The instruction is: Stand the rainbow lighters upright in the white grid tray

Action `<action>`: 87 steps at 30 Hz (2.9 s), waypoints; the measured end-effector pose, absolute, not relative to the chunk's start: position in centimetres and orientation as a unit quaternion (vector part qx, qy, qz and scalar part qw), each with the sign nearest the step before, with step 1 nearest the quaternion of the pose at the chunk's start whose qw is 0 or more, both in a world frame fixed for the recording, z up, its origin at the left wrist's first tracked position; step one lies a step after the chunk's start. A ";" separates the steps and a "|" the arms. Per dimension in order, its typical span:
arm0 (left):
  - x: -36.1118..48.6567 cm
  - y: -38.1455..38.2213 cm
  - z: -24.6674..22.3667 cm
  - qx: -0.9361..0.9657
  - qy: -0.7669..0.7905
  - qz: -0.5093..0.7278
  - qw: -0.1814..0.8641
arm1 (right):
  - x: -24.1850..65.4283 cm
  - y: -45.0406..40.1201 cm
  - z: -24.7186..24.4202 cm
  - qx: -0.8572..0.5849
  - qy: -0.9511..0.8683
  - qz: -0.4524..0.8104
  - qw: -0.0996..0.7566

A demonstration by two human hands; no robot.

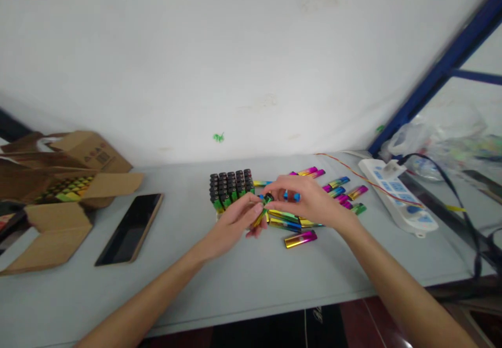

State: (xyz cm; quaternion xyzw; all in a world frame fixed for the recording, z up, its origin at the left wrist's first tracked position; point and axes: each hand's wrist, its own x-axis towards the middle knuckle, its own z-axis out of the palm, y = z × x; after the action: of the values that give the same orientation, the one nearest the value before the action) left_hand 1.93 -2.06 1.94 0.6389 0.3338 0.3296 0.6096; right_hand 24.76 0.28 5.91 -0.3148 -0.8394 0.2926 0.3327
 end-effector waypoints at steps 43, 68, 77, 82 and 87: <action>0.3 -1.8 0.1 0.497 0.452 0.363 0.646 | 27.3 2.9 -0.6 -0.405 -0.852 0.107 0.314; 0.7 -2.0 2.1 0.389 0.469 0.398 0.686 | 22.0 -0.2 -2.4 -0.295 -0.930 0.063 0.211; 0.7 -2.7 3.4 0.399 0.401 0.439 0.698 | 21.9 -0.1 -2.6 -0.292 -0.929 0.060 0.221; 0.4 -2.3 3.7 0.397 0.412 0.438 0.693 | 21.8 -0.2 -2.4 -0.297 -0.926 0.064 0.224; 0.6 -2.5 2.6 0.369 0.451 0.457 0.673 | 21.8 -0.1 -2.2 -0.287 -0.928 0.086 0.221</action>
State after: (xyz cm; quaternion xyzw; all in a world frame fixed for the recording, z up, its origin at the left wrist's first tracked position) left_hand 0.59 -2.47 2.62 0.3686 0.4509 0.4566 0.6726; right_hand 21.77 -0.13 -2.16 -0.2874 -0.9281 0.0860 0.2207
